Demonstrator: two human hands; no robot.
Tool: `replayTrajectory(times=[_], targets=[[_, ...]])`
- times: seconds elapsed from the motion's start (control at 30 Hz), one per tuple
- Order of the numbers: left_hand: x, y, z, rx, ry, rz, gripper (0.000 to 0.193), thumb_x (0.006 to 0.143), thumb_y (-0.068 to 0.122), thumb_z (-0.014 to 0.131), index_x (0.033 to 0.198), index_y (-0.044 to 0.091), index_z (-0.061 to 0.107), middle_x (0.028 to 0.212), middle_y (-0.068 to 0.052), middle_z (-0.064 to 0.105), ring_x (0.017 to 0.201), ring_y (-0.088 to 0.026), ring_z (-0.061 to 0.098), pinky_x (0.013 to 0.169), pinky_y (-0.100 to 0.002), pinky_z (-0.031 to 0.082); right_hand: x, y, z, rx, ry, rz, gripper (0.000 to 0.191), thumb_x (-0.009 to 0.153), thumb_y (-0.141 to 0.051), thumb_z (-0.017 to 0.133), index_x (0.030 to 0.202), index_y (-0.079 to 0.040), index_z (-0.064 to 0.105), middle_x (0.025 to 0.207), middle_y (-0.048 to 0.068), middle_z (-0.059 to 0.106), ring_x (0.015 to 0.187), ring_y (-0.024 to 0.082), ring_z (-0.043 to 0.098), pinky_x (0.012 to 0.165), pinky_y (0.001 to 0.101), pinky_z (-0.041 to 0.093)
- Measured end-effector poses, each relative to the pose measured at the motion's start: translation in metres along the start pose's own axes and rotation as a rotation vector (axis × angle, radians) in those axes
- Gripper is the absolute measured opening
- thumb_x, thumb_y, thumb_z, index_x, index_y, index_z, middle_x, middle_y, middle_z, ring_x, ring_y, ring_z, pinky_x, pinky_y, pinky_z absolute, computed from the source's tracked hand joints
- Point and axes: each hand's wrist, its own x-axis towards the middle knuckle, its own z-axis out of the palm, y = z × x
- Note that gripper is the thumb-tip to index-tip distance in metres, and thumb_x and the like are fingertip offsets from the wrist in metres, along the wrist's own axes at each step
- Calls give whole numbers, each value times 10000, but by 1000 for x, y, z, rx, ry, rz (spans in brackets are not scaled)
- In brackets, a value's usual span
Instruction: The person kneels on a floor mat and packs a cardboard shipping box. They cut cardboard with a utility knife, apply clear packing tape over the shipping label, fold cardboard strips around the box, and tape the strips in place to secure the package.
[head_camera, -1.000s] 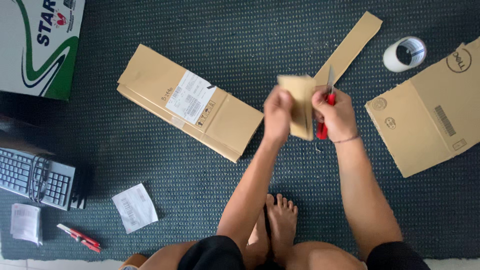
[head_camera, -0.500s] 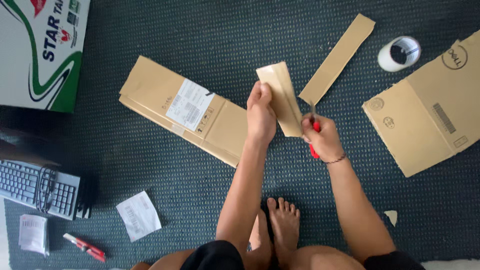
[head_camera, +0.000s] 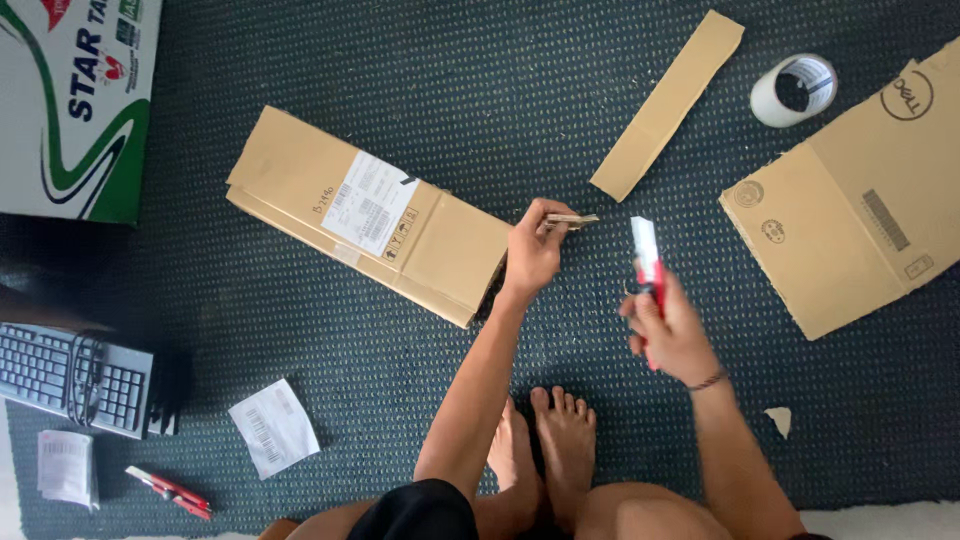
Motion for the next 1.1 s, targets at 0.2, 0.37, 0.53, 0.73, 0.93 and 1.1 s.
replayTrajectory(times=[0.2,0.37,0.53,0.73,0.93,1.1], targets=[[10,36,-6,374,19,216,192,933,-26,684,1112,38,656,1036,-114,734,970,-216,726,853,-330,572,11,-9,32,-303,160,-144,309,1081,-265,415,1244,-88,609,668,35,586,499,111,575,453,298,502],[18,54,-4,433,53,274,153,882,2,750,1031,24,724,1035,-116,734,915,-248,747,813,-339,608,33,-17,39,-461,232,-243,279,1078,-268,438,1133,-71,628,657,64,652,520,192,662,492,351,510],[20,52,-4,379,67,172,153,897,2,741,1048,28,731,1025,-95,733,850,-211,764,756,-303,627,42,-16,37,-566,255,-343,258,1095,-269,465,1129,-72,627,701,100,680,632,273,718,576,408,540],[20,54,-6,402,48,172,159,895,3,742,1050,34,730,1039,-91,729,867,-211,759,751,-302,627,45,-21,37,-607,196,-331,253,1068,-263,501,1224,-76,569,738,122,692,685,319,731,599,449,548],[21,61,-3,432,55,197,224,851,17,752,1071,28,713,1032,-97,717,897,-228,740,754,-326,614,48,-27,42,-697,207,-294,252,1079,-273,507,1223,-67,534,779,191,700,769,442,704,630,535,526],[24,59,-1,550,66,294,115,853,2,751,957,36,716,961,-93,718,846,-272,714,743,-357,577,45,-36,46,-749,226,-377,261,1066,-254,516,1213,-39,518,869,256,703,816,504,669,634,585,515]])
